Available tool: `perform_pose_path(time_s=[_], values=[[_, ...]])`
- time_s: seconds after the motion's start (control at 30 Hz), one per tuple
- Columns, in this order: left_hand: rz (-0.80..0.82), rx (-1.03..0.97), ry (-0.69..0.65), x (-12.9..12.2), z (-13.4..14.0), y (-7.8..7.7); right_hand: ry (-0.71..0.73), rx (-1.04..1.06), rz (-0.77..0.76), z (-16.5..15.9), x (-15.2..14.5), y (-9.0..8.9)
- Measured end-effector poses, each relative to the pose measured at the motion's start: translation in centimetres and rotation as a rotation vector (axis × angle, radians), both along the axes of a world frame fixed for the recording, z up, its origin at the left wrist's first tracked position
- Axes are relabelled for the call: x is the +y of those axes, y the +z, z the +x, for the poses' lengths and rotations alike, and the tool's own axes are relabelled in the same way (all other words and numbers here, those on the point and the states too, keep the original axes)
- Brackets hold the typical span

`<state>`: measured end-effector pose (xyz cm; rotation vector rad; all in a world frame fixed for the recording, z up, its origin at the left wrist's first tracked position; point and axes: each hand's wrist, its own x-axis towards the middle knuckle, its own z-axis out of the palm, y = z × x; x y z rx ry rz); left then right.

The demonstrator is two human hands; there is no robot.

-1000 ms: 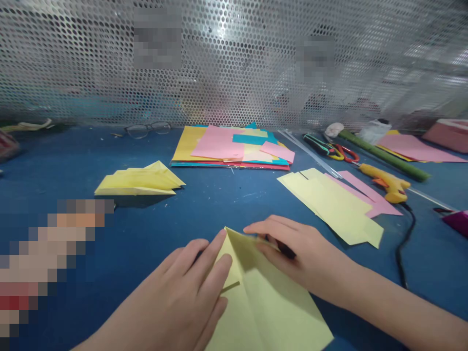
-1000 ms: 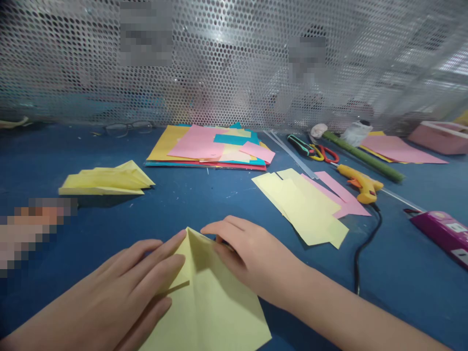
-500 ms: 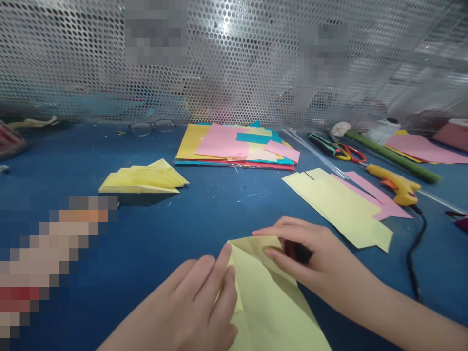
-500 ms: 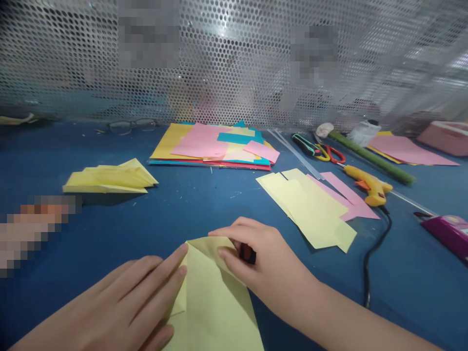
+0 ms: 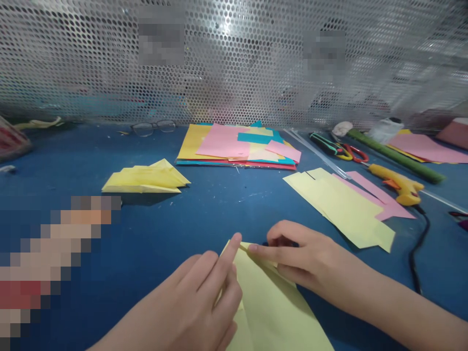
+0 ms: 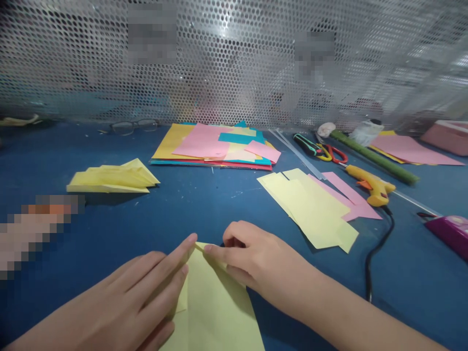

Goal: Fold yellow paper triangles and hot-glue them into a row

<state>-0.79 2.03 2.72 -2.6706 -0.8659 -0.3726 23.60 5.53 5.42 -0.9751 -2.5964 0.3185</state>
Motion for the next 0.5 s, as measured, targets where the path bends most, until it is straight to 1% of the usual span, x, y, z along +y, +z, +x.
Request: perform_pose_path(time_s=[0.1, 0.27, 0.4, 0.5], values=[[-0.004, 0.001, -0.007, -0.1, -0.2, -0.1, 0.006, -0.018, 0.059, -0.1, 0.0, -0.3], [0.01, 0.035, -0.038, -0.2, -0.2, -0.5, 0.038, 0.026, 0.139, -0.2, 0.1, -0.7], [0.014, 0.102, -0.066, -0.2, 0.0, -0.1, 0.113, 0.027, 0.199, -0.3, 0.3, -0.1], [0.019, 0.102, -0.074, 0.1, 0.1, 0.2, 0.166, -0.015, 0.193, -0.4, 0.6, 0.3]])
